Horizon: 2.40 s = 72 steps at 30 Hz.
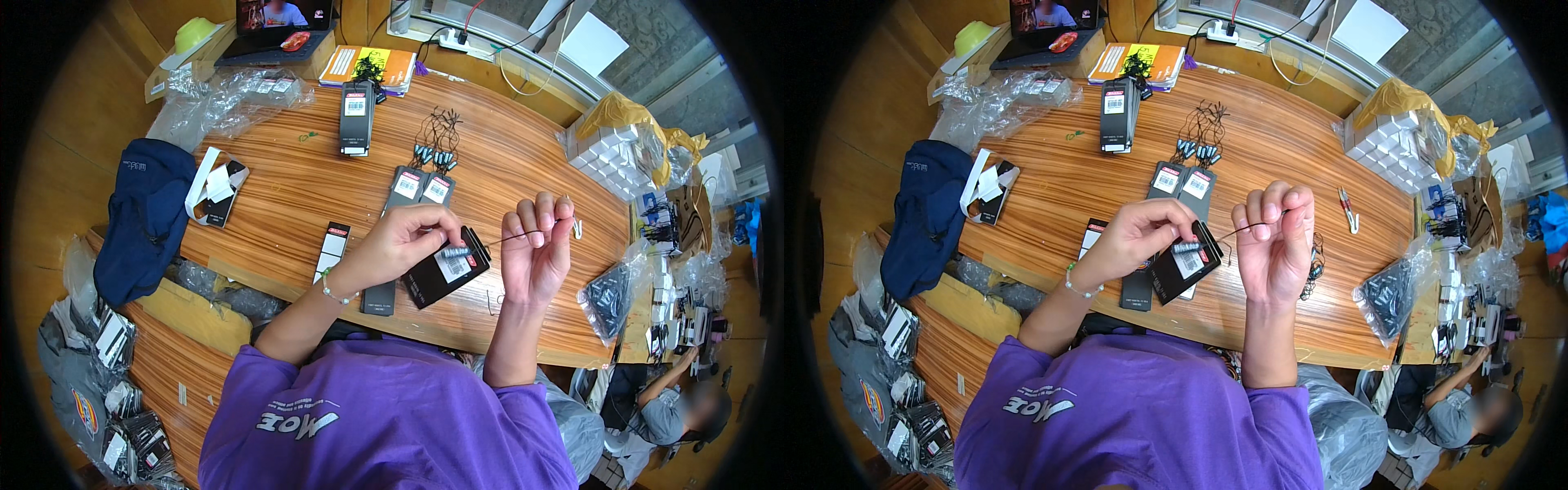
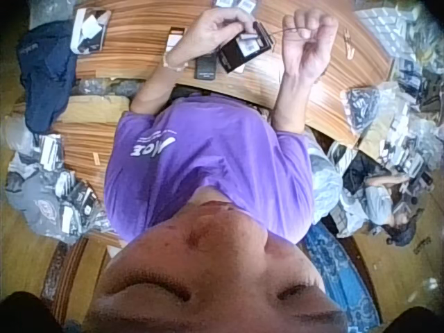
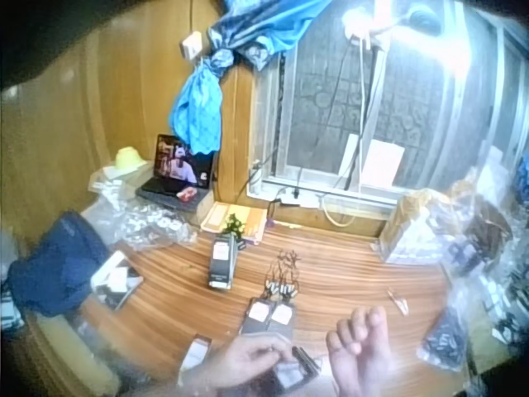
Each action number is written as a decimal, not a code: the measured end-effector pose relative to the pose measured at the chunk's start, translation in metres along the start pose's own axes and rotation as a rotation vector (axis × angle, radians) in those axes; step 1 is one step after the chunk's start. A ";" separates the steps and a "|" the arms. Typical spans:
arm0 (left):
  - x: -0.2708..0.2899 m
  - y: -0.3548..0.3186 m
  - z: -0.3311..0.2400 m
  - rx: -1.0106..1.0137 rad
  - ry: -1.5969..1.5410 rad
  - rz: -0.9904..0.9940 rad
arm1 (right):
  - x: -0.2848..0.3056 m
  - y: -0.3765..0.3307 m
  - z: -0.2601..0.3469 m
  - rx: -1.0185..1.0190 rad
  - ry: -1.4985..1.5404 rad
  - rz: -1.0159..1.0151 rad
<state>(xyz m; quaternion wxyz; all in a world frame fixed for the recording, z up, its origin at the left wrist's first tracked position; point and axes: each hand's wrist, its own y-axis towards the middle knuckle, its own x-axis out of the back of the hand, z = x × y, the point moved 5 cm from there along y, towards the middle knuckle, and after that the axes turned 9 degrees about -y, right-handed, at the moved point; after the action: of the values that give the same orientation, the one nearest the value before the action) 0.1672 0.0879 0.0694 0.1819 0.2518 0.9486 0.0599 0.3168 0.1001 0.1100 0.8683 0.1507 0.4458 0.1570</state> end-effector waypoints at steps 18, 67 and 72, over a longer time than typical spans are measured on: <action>-0.006 0.004 -0.023 -0.395 0.732 -0.171 | 0.005 0.002 0.005 0.026 -0.131 -0.032; -0.007 0.002 -0.008 0.067 -0.114 -0.183 | -0.003 -0.015 0.000 -0.357 -0.965 0.089; -0.008 0.003 -0.008 0.128 -0.124 -0.136 | 0.013 -0.018 -0.010 -0.432 -0.750 0.072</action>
<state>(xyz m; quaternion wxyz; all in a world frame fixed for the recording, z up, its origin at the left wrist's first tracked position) 0.1721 0.0866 0.0795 0.2273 0.2013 0.9524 -0.0287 0.3181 0.0908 0.0873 0.9757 0.0275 0.0507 0.2112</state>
